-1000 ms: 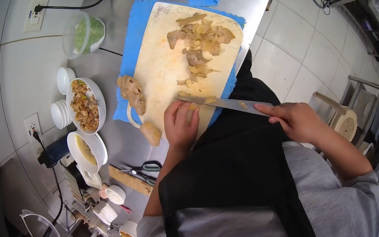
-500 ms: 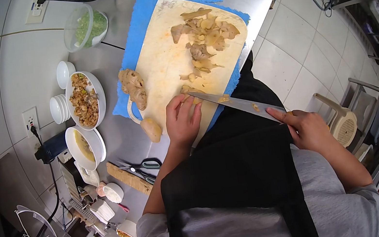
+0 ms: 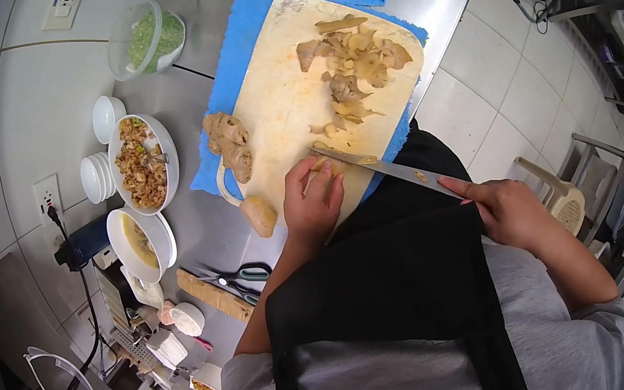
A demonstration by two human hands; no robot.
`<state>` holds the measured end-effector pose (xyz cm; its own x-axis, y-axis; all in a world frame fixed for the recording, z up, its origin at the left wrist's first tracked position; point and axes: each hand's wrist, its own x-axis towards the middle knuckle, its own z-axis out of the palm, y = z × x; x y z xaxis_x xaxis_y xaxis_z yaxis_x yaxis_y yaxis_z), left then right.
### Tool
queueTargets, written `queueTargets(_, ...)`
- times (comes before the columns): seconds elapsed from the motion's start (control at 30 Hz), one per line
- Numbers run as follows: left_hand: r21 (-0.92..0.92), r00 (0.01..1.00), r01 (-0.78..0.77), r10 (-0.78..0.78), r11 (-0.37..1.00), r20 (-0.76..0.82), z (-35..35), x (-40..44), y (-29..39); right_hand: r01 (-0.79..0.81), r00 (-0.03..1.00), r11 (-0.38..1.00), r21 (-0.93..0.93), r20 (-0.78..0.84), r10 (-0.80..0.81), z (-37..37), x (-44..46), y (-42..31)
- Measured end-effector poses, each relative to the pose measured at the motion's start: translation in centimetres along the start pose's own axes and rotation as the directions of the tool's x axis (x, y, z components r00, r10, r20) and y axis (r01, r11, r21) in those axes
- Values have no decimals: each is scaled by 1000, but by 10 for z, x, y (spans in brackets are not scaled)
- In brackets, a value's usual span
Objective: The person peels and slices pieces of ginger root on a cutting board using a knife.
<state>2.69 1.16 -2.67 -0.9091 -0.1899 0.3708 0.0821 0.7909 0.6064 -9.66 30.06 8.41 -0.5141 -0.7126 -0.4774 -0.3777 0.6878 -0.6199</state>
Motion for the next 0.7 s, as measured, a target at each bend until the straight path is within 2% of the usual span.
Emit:
queueTargets(0.03, 1, 1000, 6, -6, 1000, 6, -1, 0, 0, -39, 997, 999, -5, 60, 39, -4, 2, -3)
queueTargets(0.17, 0, 1000, 19, -19, 1000, 10, 0, -1, -1, -46, 997, 999, 4, 64, 45, -9, 13, -10)
queueTargets(0.23, -18, 999, 43, -43, 999, 18, 0, -3, -2, -138, 977, 988, 69, 173, 124, -12, 23, -12)
queueTargets(0.27, -17, 999, 48, -47, 999, 18, 0, -4, -3, -137, 976, 988, 68, 177, 123, -11, 27, -8)
queueTargets(0.33, -43, 999, 49, -50, 998, -2, 2, -4, -5, -175, 967, 949, 261, 229, 115, -6, 31, 5)
queueTargets(0.37, -44, 999, 52, -52, 998, -4, 3, -6, -6, -176, 966, 950, 258, 231, 116, -7, 30, 6)
queueTargets(0.47, -49, 997, 74, -74, 996, -12, 5, -9, -8, -175, 965, 955, 238, 234, 118, -9, 25, 8)
queueTargets(0.53, -57, 998, 53, -55, 997, -24, 6, -9, -9, -22, 997, 1000, 11, 69, 21, -11, 11, 5)
queueTargets(0.7, -73, 999, 44, -45, 996, -19, 6, -8, -9, -61, 996, 996, -70, 56, 65, -25, -6, -3)
